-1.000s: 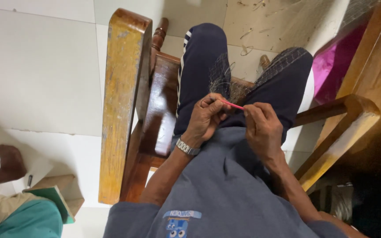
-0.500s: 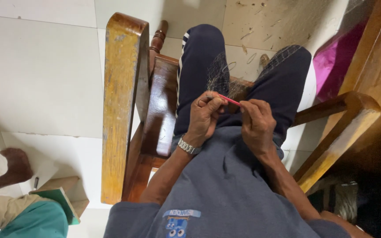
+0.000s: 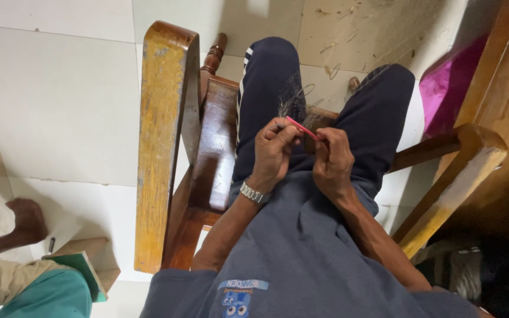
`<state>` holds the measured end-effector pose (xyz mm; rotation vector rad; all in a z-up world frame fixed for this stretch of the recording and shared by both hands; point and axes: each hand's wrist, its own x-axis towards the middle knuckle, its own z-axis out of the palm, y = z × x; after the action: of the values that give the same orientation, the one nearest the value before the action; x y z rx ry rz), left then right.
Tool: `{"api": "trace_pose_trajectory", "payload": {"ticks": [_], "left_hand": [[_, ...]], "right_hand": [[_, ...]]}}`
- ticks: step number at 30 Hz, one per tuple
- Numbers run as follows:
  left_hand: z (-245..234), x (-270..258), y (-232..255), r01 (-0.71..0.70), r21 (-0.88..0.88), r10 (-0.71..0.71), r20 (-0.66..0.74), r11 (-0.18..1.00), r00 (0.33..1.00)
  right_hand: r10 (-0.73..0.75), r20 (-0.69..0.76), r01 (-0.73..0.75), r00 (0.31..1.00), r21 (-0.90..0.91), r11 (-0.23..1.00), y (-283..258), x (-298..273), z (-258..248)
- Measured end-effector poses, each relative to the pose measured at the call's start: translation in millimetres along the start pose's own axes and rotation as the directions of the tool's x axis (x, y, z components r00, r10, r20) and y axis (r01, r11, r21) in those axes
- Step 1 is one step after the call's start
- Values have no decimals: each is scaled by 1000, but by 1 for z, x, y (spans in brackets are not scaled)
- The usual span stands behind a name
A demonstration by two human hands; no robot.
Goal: Weaving or repairing a fine-mesh fishing net using a shuttle
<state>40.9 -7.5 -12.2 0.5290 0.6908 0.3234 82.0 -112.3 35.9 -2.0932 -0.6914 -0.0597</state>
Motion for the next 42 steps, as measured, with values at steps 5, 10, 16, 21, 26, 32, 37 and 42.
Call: {"api": "trace_pose_trajectory", "payload": {"ticks": [5,10,16,21,26,32,37,42], "left_hand": [[2,2,2,91,-106,-90,12,990,996],[14,-2,-3,50,-30,-50,3,998,999],[17,1,6,-237,373,209,114,897,971],[20,0,4,-333,542,290,167,771,942],[24,-4,12,-384,594,317,219,707,923],[23,-5,19,-379,634,264,272,674,925],[20,-7,17,-311,578,196,253,755,947],[-9,-4,-7,71,103,-89,186,992,978]], "right_hand": [[-18,-36,18,999,0,1000,-4,2,3],[-48,-67,49,997,20,999,-20,24,11],[98,-27,-93,995,159,983,-39,51,11],[306,163,-325,938,106,940,-7,52,15],[262,291,-271,920,-9,962,-8,60,4],[149,272,-89,951,-221,971,-24,70,-17],[-94,207,152,974,-289,945,-59,106,-42],[-325,380,190,866,351,917,-108,112,-45]]}}
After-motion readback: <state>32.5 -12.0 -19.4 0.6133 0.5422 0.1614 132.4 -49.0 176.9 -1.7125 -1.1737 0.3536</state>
